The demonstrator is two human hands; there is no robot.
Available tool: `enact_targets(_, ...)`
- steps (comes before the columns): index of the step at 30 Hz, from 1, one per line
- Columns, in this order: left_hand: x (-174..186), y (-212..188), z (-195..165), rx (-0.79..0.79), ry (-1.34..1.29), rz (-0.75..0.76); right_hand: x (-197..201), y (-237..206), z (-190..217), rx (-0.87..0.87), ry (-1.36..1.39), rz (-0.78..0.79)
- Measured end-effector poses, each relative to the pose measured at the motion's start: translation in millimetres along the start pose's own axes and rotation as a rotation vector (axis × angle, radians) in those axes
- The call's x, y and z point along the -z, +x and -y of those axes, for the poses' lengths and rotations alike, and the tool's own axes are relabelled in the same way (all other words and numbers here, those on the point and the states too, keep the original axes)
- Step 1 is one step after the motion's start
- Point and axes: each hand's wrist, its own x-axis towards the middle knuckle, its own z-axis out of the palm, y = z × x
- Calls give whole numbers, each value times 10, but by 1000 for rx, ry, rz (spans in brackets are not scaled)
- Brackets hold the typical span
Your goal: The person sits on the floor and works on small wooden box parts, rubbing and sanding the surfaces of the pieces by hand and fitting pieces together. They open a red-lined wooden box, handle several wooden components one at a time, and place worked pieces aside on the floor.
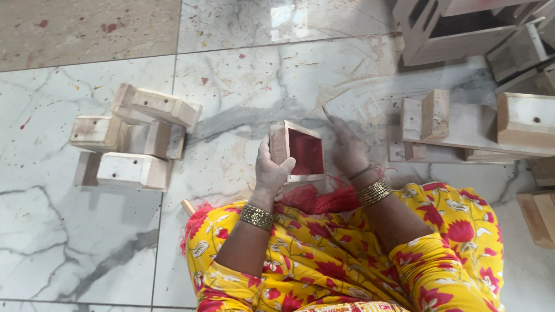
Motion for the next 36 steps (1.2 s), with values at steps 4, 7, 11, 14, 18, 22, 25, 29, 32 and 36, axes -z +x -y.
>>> enact_targets(4,-56,-82,-23,-120,100,36,-73,0,361,395,-138,12)
enact_targets(7,-58,-140,-9,-145,58,70,-189,-35,317,127,225,135)
enact_targets(11,-30,-182,-62,-53,-50,87,-324,-21,-44,-499,81,508)
enact_targets(14,24,-195,-196,-298,113,111,-275,9,-104,-298,187,245)
enact_targets(18,122,-201,-406,-551,240,259,113,35,292,-21,453,119)
enact_targets(22,178,-174,-509,-222,515,297,503,102,811,447,526,85)
enact_targets(25,182,-169,-492,-160,611,236,447,134,809,456,514,14)
enact_targets(29,199,-172,-443,-164,620,224,138,120,377,-196,333,206)
enact_targets(32,203,-172,-451,-233,573,227,74,91,215,-319,365,208)
enact_targets(36,197,-180,-537,-269,572,210,333,45,554,-63,269,195)
